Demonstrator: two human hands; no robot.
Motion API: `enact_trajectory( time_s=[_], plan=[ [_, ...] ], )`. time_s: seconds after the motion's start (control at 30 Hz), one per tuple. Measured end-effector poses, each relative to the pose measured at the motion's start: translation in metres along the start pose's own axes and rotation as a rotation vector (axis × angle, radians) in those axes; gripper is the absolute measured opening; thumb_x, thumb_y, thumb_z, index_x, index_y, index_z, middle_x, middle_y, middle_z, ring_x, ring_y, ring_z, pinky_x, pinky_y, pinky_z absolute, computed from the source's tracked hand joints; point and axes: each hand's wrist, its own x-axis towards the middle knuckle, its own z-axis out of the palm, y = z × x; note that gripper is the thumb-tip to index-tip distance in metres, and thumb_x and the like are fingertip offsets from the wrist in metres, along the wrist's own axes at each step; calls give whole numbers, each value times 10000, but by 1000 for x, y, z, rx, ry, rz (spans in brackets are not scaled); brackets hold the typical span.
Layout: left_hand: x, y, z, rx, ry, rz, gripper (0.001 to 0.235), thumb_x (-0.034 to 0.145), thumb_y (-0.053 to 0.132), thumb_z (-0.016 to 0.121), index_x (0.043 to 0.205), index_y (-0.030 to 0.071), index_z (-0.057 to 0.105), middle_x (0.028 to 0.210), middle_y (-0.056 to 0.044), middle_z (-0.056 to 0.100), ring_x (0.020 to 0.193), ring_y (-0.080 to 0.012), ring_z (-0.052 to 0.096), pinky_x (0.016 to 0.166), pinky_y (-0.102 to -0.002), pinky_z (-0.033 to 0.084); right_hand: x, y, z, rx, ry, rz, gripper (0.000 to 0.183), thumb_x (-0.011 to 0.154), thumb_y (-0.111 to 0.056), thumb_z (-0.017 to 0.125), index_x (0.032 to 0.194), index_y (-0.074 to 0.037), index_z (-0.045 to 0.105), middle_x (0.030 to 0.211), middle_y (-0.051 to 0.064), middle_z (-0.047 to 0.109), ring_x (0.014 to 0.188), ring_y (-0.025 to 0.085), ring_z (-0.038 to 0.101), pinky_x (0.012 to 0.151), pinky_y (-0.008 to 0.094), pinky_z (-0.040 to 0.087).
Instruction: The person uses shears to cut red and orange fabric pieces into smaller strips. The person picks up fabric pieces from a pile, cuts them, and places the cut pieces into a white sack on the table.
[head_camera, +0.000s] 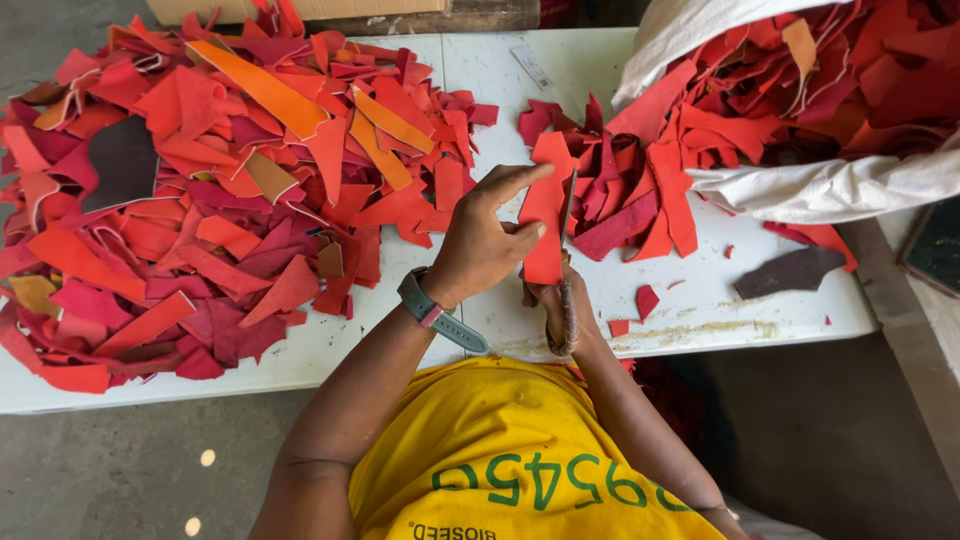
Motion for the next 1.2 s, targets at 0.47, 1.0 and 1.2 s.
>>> enact_trajectory(
  time_s=[0.47, 1.0, 1.2],
  plan=[
    [0, -14, 2, 6, -101, -8, 714, 836, -8, 705, 1513, 77, 495, 1439, -133, 601, 1341, -239, 591, 1142, -351, 467, -1, 3, 4, 127, 118, 199, 193, 1002, -174, 543, 881, -28, 578, 651, 55, 604, 526, 124, 563, 483, 279, 457],
    [-20, -10, 14, -115, -209, -89, 748, 822, 20, 708, 1532, 69, 478, 1456, -115, 591, 1285, -186, 596, 1086, -301, 492, -2, 33, -2, 224, 146, 198, 141, 968, -105, 607, 1065, -3, 613, 909, -2, 620, 789, 55, 559, 623, 235, 483],
    [-19, -16, 18, -105, -191, -103, 753, 817, 22, 703, 1534, 67, 477, 1438, -113, 602, 1251, -185, 601, 1075, -292, 486, -4, 23, 2, 184, 196, 277, 189, 961, -129, 566, 1048, -12, 688, 744, 8, 633, 583, 82, 569, 482, 253, 448]
  ],
)
